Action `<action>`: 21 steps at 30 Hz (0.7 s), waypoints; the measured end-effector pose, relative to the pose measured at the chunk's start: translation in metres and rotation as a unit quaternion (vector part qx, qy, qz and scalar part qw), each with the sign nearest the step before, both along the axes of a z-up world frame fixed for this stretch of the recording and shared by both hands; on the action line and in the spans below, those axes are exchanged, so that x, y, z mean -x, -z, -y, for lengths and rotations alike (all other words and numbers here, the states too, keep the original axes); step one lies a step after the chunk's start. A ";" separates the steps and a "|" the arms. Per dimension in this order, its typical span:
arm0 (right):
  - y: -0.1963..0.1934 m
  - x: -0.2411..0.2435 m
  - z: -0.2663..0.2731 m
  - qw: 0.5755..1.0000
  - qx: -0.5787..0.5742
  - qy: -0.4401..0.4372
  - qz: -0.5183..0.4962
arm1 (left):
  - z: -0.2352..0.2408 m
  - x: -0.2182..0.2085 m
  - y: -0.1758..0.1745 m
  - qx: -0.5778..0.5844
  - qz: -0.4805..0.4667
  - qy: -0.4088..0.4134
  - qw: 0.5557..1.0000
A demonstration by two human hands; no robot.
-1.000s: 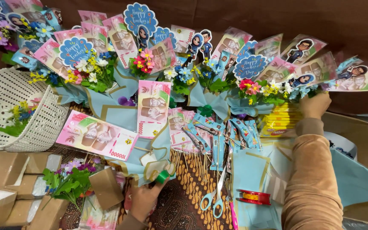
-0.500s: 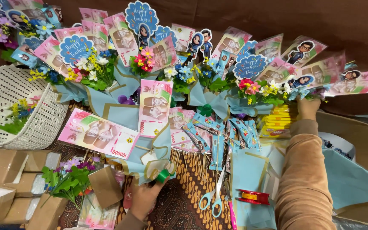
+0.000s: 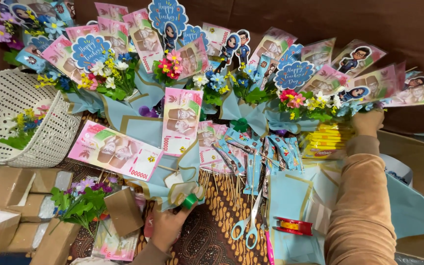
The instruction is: The person assembles gift bouquets by arranging paper money, artificial flowers, and decorative cards into a cone-shaped wrapping. They secure the items using green tape and add a ribbon to the finished bouquet.
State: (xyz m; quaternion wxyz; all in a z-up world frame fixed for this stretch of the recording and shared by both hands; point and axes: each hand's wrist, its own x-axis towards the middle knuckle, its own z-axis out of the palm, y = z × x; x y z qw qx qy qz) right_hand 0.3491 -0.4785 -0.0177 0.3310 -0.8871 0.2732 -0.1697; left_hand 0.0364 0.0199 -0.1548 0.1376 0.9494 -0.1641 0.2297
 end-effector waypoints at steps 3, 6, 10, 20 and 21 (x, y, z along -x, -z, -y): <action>0.014 -0.014 0.028 0.984 0.173 -0.015 -0.028 | -0.007 0.010 0.047 -0.060 -0.103 0.001 0.993; -0.004 -0.012 0.022 0.978 0.171 -0.011 -0.117 | 0.002 0.004 0.007 0.042 -0.068 -0.016 0.997; 0.000 -0.022 0.021 0.969 0.195 -0.007 -0.154 | 0.012 -0.007 -0.037 0.101 -0.002 -0.024 0.995; -0.006 0.002 -0.001 0.999 0.016 -0.013 0.045 | 0.001 0.007 0.017 0.016 -0.074 -0.015 0.997; -0.011 0.011 -0.008 0.996 -0.017 -0.041 0.073 | -0.002 0.008 0.024 -0.033 -0.002 -0.008 0.999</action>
